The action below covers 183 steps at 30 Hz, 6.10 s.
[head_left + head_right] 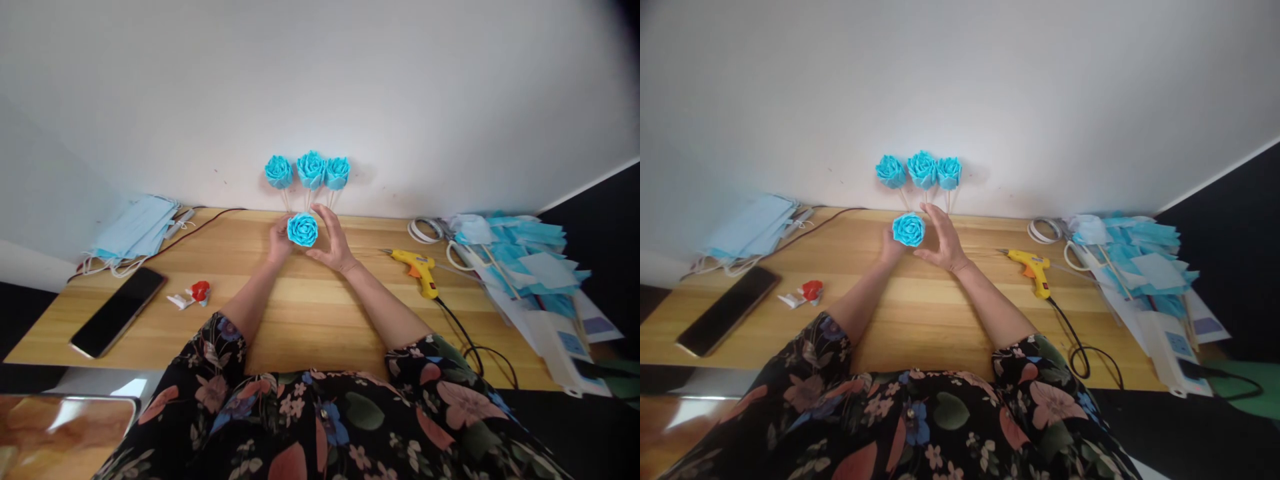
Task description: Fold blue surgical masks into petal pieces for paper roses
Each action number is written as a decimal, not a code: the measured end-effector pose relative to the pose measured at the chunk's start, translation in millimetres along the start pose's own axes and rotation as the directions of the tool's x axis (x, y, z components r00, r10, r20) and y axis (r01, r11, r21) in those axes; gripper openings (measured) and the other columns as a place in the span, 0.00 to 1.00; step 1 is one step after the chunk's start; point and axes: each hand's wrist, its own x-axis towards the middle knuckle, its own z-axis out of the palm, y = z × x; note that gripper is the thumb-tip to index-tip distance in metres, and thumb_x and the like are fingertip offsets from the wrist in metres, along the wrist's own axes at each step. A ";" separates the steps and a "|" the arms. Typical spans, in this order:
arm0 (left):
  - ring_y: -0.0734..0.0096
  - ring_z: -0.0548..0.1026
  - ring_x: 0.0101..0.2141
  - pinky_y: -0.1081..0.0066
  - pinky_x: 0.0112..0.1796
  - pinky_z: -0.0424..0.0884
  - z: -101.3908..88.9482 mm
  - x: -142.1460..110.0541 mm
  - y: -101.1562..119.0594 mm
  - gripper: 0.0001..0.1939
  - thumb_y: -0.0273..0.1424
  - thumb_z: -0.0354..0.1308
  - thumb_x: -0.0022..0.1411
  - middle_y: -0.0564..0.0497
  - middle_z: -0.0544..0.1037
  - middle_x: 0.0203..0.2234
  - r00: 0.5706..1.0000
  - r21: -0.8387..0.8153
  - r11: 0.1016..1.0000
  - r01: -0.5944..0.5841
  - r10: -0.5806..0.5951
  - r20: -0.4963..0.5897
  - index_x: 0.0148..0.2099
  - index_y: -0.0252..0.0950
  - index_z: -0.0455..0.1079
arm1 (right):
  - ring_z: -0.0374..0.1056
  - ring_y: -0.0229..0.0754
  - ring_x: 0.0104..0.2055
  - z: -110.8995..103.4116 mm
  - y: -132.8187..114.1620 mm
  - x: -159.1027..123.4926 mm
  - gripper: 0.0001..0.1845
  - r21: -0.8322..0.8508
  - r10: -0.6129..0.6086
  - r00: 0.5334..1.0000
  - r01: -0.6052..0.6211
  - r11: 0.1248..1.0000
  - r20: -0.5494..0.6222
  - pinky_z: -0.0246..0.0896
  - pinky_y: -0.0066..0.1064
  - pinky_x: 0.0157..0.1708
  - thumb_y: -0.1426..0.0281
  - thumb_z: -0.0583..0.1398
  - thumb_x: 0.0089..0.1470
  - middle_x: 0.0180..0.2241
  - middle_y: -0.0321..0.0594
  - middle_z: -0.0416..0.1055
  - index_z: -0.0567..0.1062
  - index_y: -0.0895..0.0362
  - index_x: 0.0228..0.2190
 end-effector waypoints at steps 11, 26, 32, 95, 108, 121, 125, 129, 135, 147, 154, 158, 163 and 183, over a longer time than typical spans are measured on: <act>0.57 0.77 0.45 0.62 0.48 0.71 1.8 1.6 8.1 0.10 0.33 0.67 0.54 0.42 0.81 0.40 0.990 0.016 0.993 -0.113 0.111 0.085 0.37 0.32 0.77 | 0.62 0.56 0.64 4.0 -14.6 6.7 0.39 -0.086 -0.023 1.000 0.022 0.996 -0.017 0.57 0.55 0.64 0.54 0.62 0.56 0.57 0.45 0.71 0.56 0.45 0.65; 0.57 0.79 0.40 0.61 0.47 0.72 -1.8 1.4 5.6 0.10 0.36 0.69 0.51 0.45 0.82 0.35 0.998 0.078 0.995 -0.064 0.063 0.025 0.34 0.36 0.78 | 0.55 0.60 0.68 6.4 -9.2 4.8 0.49 -0.139 -0.018 1.000 0.016 0.990 -0.012 0.53 0.59 0.67 0.45 0.61 0.54 0.63 0.50 0.62 0.48 0.48 0.67; 0.58 0.78 0.41 0.62 0.46 0.72 -3.3 1.2 -0.3 0.09 0.36 0.67 0.53 0.45 0.82 0.36 0.992 0.113 0.986 -0.124 0.119 0.053 0.34 0.37 0.77 | 0.57 0.56 0.68 4.5 -12.3 3.8 0.42 -0.103 -0.046 0.998 0.042 0.994 -0.038 0.55 0.56 0.66 0.56 0.59 0.58 0.63 0.48 0.64 0.47 0.48 0.68; 0.63 0.78 0.37 0.65 0.41 0.74 1.5 3.7 9.0 0.07 0.35 0.64 0.55 0.47 0.81 0.32 0.977 0.130 0.969 -0.211 0.212 0.013 0.32 0.35 0.77 | 0.75 0.47 0.51 12.2 19.1 -8.1 0.20 0.089 0.281 0.941 -0.268 0.959 -0.188 0.71 0.42 0.52 0.60 0.51 0.67 0.48 0.47 0.79 0.73 0.55 0.53; 0.67 0.76 0.36 0.70 0.40 0.72 2.8 -2.9 65.9 0.05 0.32 0.64 0.58 0.49 0.77 0.32 0.945 0.177 0.939 -0.296 0.260 0.197 0.32 0.36 0.76 | 0.76 0.50 0.43 26.0 36.7 -16.3 0.28 -0.140 0.184 0.983 -0.182 0.973 -0.002 0.73 0.43 0.45 0.49 0.47 0.66 0.37 0.47 0.80 0.80 0.53 0.36; 0.65 0.76 0.44 0.60 0.48 0.72 -13.2 -27.6 155.1 0.03 0.29 0.62 0.64 0.50 0.77 0.40 0.857 0.380 0.782 -0.494 0.512 0.059 0.41 0.42 0.74 | 0.73 0.47 0.38 29.4 29.0 -14.3 0.21 -0.262 0.040 0.996 -0.059 0.963 -0.076 0.71 0.41 0.41 0.57 0.50 0.68 0.31 0.43 0.77 0.78 0.53 0.33; 0.64 0.76 0.44 0.60 0.47 0.72 -12.7 -27.5 155.4 0.03 0.29 0.62 0.64 0.49 0.77 0.40 0.843 0.485 0.714 -0.505 0.529 0.100 0.41 0.41 0.74 | 0.73 0.49 0.41 27.1 25.8 -13.3 0.18 -0.231 0.029 0.998 -0.040 0.972 -0.052 0.70 0.42 0.44 0.59 0.52 0.67 0.34 0.44 0.76 0.78 0.53 0.36; 0.64 0.76 0.43 0.61 0.46 0.72 -14.3 -25.9 153.7 0.02 0.30 0.63 0.63 0.49 0.77 0.39 0.846 0.531 0.683 -0.502 0.515 0.137 0.39 0.40 0.74 | 0.71 0.47 0.37 26.8 25.5 -13.1 0.16 -0.228 0.036 0.997 -0.049 0.972 -0.062 0.68 0.39 0.39 0.60 0.53 0.67 0.32 0.43 0.74 0.77 0.53 0.35; 0.63 0.76 0.43 0.60 0.45 0.71 -16.3 -24.9 156.3 0.04 0.29 0.64 0.61 0.49 0.78 0.40 0.845 0.548 0.658 -0.516 0.495 0.202 0.40 0.41 0.74 | 0.71 0.47 0.38 24.9 24.7 -10.2 0.18 -0.268 0.047 0.993 -0.076 0.960 -0.112 0.68 0.39 0.37 0.60 0.51 0.68 0.32 0.43 0.76 0.77 0.53 0.35; 0.61 0.74 0.40 0.61 0.41 0.67 -26.6 -23.9 163.7 0.03 0.29 0.65 0.59 0.49 0.78 0.38 0.843 0.705 0.506 -0.496 0.476 0.251 0.36 0.40 0.75 | 0.72 0.46 0.41 18.4 15.1 -3.4 0.14 -0.271 0.025 0.985 -0.071 0.960 -0.170 0.69 0.38 0.40 0.66 0.53 0.67 0.35 0.44 0.78 0.78 0.54 0.38; 0.63 0.74 0.38 0.63 0.41 0.67 -27.1 -22.7 160.0 0.03 0.25 0.62 0.60 0.49 0.78 0.35 0.843 0.704 0.504 -0.501 0.469 0.263 0.35 0.37 0.72 | 0.72 0.45 0.40 18.2 11.7 -1.2 0.15 -0.242 0.043 0.983 -0.086 0.967 -0.178 0.69 0.38 0.41 0.65 0.53 0.68 0.35 0.44 0.78 0.79 0.54 0.38; 0.63 0.74 0.38 0.62 0.43 0.67 -25.2 -23.1 161.3 0.03 0.25 0.61 0.62 0.48 0.78 0.36 0.869 0.704 0.535 -0.466 0.427 0.251 0.35 0.37 0.71 | 0.72 0.45 0.40 20.3 14.1 -2.3 0.15 -0.242 -0.014 0.978 -0.038 0.969 -0.210 0.69 0.38 0.40 0.65 0.53 0.68 0.35 0.45 0.78 0.78 0.56 0.38; 0.64 0.77 0.43 0.63 0.47 0.70 -26.6 -23.6 160.5 0.06 0.34 0.60 0.66 0.47 0.80 0.39 0.940 0.495 0.803 -0.331 0.326 0.099 0.43 0.37 0.73 | 0.72 0.46 0.41 20.4 19.2 -5.1 0.17 -0.217 0.051 0.980 -0.093 0.972 -0.191 0.69 0.39 0.41 0.64 0.51 0.69 0.36 0.46 0.78 0.77 0.55 0.38; 0.65 0.77 0.42 0.62 0.46 0.72 -18.7 -25.3 155.4 0.02 0.28 0.62 0.64 0.48 0.80 0.39 0.866 0.508 0.715 -0.481 0.479 0.145 0.38 0.37 0.76 | 0.72 0.46 0.40 21.8 23.8 -7.0 0.17 -0.237 0.029 0.980 -0.076 0.968 -0.197 0.69 0.41 0.41 0.64 0.50 0.69 0.36 0.45 0.77 0.77 0.54 0.39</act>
